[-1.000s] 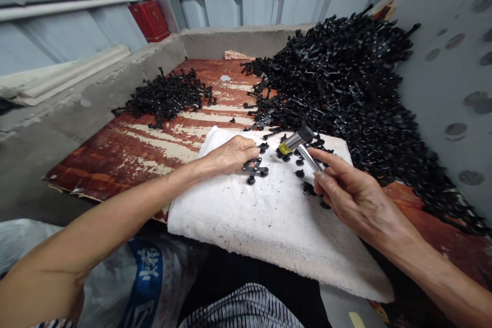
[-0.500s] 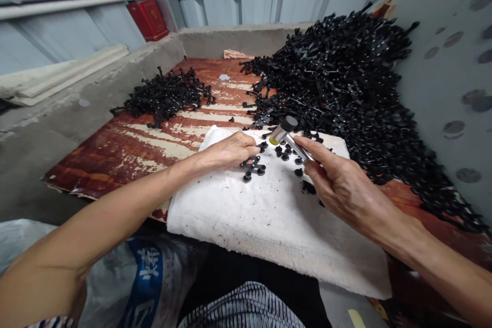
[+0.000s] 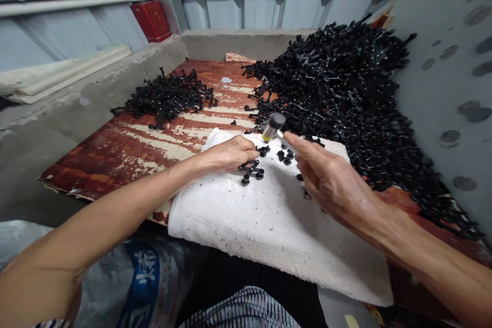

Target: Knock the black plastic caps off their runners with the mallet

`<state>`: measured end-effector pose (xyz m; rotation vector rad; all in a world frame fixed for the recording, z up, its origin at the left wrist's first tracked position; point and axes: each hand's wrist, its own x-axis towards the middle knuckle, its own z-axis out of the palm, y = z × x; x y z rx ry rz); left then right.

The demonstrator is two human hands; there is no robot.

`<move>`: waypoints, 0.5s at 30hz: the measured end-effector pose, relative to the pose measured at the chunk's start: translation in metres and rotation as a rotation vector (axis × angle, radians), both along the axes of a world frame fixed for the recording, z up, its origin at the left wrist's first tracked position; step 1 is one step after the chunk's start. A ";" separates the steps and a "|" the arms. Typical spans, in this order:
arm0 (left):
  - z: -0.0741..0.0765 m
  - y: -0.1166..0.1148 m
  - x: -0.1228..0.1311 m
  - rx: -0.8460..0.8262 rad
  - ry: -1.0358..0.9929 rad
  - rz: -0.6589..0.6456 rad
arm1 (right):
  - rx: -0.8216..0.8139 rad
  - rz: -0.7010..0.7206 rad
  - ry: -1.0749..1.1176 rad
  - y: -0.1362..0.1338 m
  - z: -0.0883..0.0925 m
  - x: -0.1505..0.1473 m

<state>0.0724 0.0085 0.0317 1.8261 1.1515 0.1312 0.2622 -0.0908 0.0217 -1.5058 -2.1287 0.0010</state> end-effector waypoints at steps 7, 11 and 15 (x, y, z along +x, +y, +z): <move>-0.005 0.002 -0.001 0.018 -0.028 -0.013 | -0.090 -0.006 0.028 0.000 0.001 -0.002; -0.007 0.002 -0.001 0.052 -0.014 -0.013 | -0.090 -0.063 0.089 -0.002 0.000 -0.003; -0.006 0.003 -0.001 0.043 -0.027 -0.016 | -0.198 -0.031 0.043 -0.001 0.004 -0.003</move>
